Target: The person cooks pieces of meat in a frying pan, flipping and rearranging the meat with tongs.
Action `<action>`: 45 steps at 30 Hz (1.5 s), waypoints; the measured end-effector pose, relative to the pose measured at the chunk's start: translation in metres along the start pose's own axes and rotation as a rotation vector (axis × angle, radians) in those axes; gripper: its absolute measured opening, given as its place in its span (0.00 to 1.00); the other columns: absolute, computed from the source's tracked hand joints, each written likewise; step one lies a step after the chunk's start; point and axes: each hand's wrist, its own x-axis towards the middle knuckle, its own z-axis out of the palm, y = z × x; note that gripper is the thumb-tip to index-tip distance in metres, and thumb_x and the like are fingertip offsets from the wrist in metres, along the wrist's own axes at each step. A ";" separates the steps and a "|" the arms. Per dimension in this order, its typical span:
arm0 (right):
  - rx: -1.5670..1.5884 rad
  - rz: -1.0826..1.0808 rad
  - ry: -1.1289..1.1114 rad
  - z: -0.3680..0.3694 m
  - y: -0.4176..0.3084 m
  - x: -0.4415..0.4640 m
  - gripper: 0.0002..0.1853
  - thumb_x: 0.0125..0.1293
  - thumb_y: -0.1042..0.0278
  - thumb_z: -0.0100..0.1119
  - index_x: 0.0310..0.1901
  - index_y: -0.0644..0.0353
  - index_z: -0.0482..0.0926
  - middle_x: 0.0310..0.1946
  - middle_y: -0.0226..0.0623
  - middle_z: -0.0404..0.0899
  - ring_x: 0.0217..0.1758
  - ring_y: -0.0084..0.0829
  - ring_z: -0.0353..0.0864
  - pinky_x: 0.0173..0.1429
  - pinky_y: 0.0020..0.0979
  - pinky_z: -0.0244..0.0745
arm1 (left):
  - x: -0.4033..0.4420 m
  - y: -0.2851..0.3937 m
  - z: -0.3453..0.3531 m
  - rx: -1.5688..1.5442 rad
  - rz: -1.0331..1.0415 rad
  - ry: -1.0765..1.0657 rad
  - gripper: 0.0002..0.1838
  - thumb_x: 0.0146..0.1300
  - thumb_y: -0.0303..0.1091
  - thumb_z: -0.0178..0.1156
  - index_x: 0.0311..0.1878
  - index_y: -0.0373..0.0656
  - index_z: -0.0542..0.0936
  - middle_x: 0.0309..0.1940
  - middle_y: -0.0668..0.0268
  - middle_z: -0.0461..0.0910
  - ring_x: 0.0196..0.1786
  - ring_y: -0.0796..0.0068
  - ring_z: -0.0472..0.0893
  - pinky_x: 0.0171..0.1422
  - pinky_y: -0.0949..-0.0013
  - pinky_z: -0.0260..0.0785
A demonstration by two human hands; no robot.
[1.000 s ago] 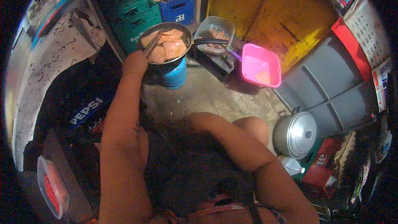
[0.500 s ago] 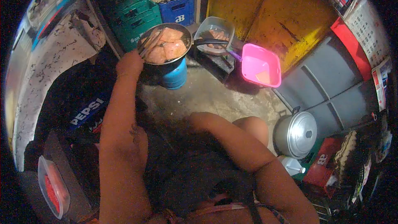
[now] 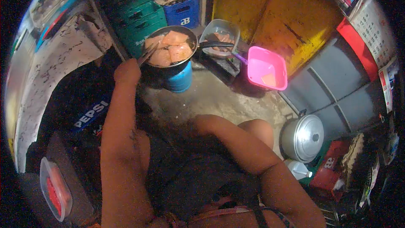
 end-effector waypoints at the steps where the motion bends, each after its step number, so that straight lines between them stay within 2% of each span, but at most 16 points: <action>1: -0.007 -0.007 0.002 0.000 0.000 -0.001 0.24 0.66 0.51 0.64 0.61 0.52 0.83 0.57 0.49 0.85 0.59 0.54 0.84 0.62 0.51 0.78 | -0.001 0.000 -0.002 0.013 -0.005 -0.006 0.16 0.72 0.32 0.50 0.54 0.44 0.86 0.56 0.50 0.86 0.59 0.45 0.85 0.62 0.45 0.79; 5: 0.036 -0.040 -0.001 0.001 0.007 0.001 0.24 0.66 0.51 0.65 0.61 0.52 0.83 0.56 0.49 0.85 0.59 0.54 0.84 0.62 0.51 0.78 | -0.008 0.002 -0.011 0.027 0.015 0.023 0.15 0.72 0.32 0.51 0.54 0.45 0.86 0.55 0.50 0.86 0.58 0.44 0.86 0.61 0.45 0.79; 7: 0.028 0.021 0.049 0.001 0.001 -0.005 0.25 0.66 0.52 0.66 0.61 0.51 0.83 0.57 0.49 0.85 0.59 0.54 0.84 0.62 0.51 0.78 | -0.015 0.005 -0.018 -0.005 0.063 0.052 0.15 0.72 0.33 0.51 0.53 0.46 0.85 0.54 0.50 0.87 0.57 0.44 0.86 0.60 0.44 0.79; 10: 0.052 -0.025 0.105 -0.002 -0.005 -0.013 0.24 0.65 0.53 0.68 0.61 0.51 0.83 0.57 0.49 0.85 0.59 0.54 0.84 0.63 0.51 0.78 | -0.020 0.010 -0.022 0.044 0.219 0.020 0.15 0.72 0.34 0.49 0.52 0.46 0.85 0.51 0.50 0.87 0.55 0.43 0.87 0.58 0.44 0.79; 12: 0.047 -0.010 0.074 -0.003 -0.008 -0.009 0.24 0.65 0.54 0.68 0.61 0.51 0.83 0.57 0.49 0.85 0.59 0.54 0.84 0.63 0.51 0.77 | -0.018 0.015 -0.012 0.042 0.233 0.053 0.15 0.72 0.33 0.49 0.51 0.45 0.85 0.50 0.51 0.87 0.53 0.44 0.87 0.57 0.44 0.80; 14: 0.007 0.100 -0.016 -0.005 -0.013 0.000 0.24 0.65 0.54 0.68 0.61 0.51 0.83 0.57 0.49 0.85 0.60 0.54 0.84 0.64 0.50 0.77 | -0.015 0.019 -0.005 0.039 0.239 0.080 0.15 0.72 0.33 0.49 0.50 0.44 0.85 0.50 0.51 0.88 0.53 0.44 0.87 0.56 0.44 0.80; 17: 0.048 -0.035 0.029 0.002 0.002 -0.001 0.24 0.66 0.54 0.67 0.62 0.52 0.83 0.57 0.49 0.85 0.59 0.53 0.84 0.64 0.50 0.77 | -0.016 0.030 -0.004 0.033 0.251 0.111 0.15 0.72 0.32 0.49 0.48 0.43 0.85 0.48 0.50 0.88 0.52 0.46 0.88 0.55 0.44 0.80; 20: 0.042 -0.023 -0.007 0.018 0.021 0.015 0.25 0.65 0.54 0.68 0.62 0.53 0.83 0.57 0.49 0.85 0.59 0.53 0.84 0.64 0.49 0.77 | -0.014 0.037 -0.001 0.016 0.272 0.141 0.15 0.71 0.31 0.49 0.48 0.42 0.86 0.47 0.49 0.88 0.51 0.46 0.88 0.54 0.44 0.81; 23: 0.064 0.115 0.041 0.030 0.029 0.022 0.26 0.64 0.54 0.69 0.62 0.54 0.82 0.57 0.50 0.85 0.59 0.53 0.84 0.64 0.49 0.77 | -0.016 0.043 -0.001 -0.002 0.284 0.161 0.15 0.71 0.32 0.49 0.48 0.42 0.86 0.46 0.49 0.88 0.51 0.46 0.89 0.52 0.45 0.81; 26: 0.034 -0.028 0.024 0.021 0.032 0.013 0.27 0.64 0.53 0.69 0.62 0.54 0.82 0.57 0.50 0.85 0.59 0.54 0.84 0.64 0.50 0.77 | -0.011 0.047 0.004 0.006 0.291 0.163 0.16 0.71 0.33 0.50 0.49 0.42 0.87 0.46 0.49 0.88 0.50 0.47 0.89 0.53 0.45 0.82; 28: 0.022 0.008 0.018 0.015 0.025 0.007 0.26 0.64 0.53 0.68 0.62 0.54 0.82 0.56 0.50 0.86 0.59 0.54 0.84 0.64 0.50 0.77 | -0.011 0.048 0.005 -0.008 0.291 0.166 0.16 0.72 0.33 0.50 0.49 0.42 0.87 0.47 0.49 0.88 0.51 0.46 0.89 0.54 0.45 0.81; 31: 0.020 0.035 0.059 0.005 0.010 -0.007 0.27 0.64 0.52 0.67 0.62 0.54 0.82 0.56 0.51 0.85 0.59 0.55 0.84 0.64 0.50 0.78 | -0.013 0.041 -0.009 0.000 0.263 0.131 0.15 0.72 0.35 0.51 0.51 0.43 0.86 0.48 0.50 0.88 0.51 0.46 0.88 0.54 0.44 0.81; 35: 0.045 0.012 0.066 0.000 0.005 -0.013 0.28 0.64 0.50 0.67 0.63 0.54 0.81 0.57 0.52 0.85 0.60 0.55 0.83 0.63 0.51 0.78 | -0.040 0.024 -0.040 0.023 0.284 0.185 0.13 0.67 0.35 0.60 0.52 0.49 0.85 0.46 0.53 0.87 0.52 0.48 0.87 0.52 0.46 0.80; 37: 0.040 0.068 0.067 0.003 0.003 -0.010 0.28 0.64 0.49 0.67 0.63 0.53 0.80 0.57 0.52 0.85 0.61 0.55 0.83 0.64 0.51 0.78 | -0.057 0.018 -0.058 0.070 0.257 0.154 0.14 0.63 0.34 0.65 0.52 0.52 0.84 0.44 0.55 0.87 0.51 0.49 0.87 0.51 0.47 0.80; 40: 0.024 0.057 0.085 0.000 -0.002 -0.012 0.28 0.65 0.49 0.67 0.64 0.52 0.81 0.58 0.51 0.85 0.61 0.54 0.83 0.64 0.51 0.77 | -0.063 0.003 -0.062 0.121 0.353 0.197 0.18 0.58 0.32 0.68 0.53 0.54 0.85 0.42 0.55 0.86 0.50 0.50 0.87 0.50 0.48 0.80; 45: 0.058 0.054 0.040 0.003 0.002 0.002 0.28 0.65 0.50 0.67 0.64 0.53 0.81 0.58 0.50 0.85 0.61 0.53 0.83 0.64 0.50 0.77 | -0.068 -0.002 -0.060 0.244 0.375 0.193 0.19 0.62 0.30 0.62 0.56 0.57 0.86 0.41 0.57 0.86 0.48 0.51 0.88 0.47 0.49 0.81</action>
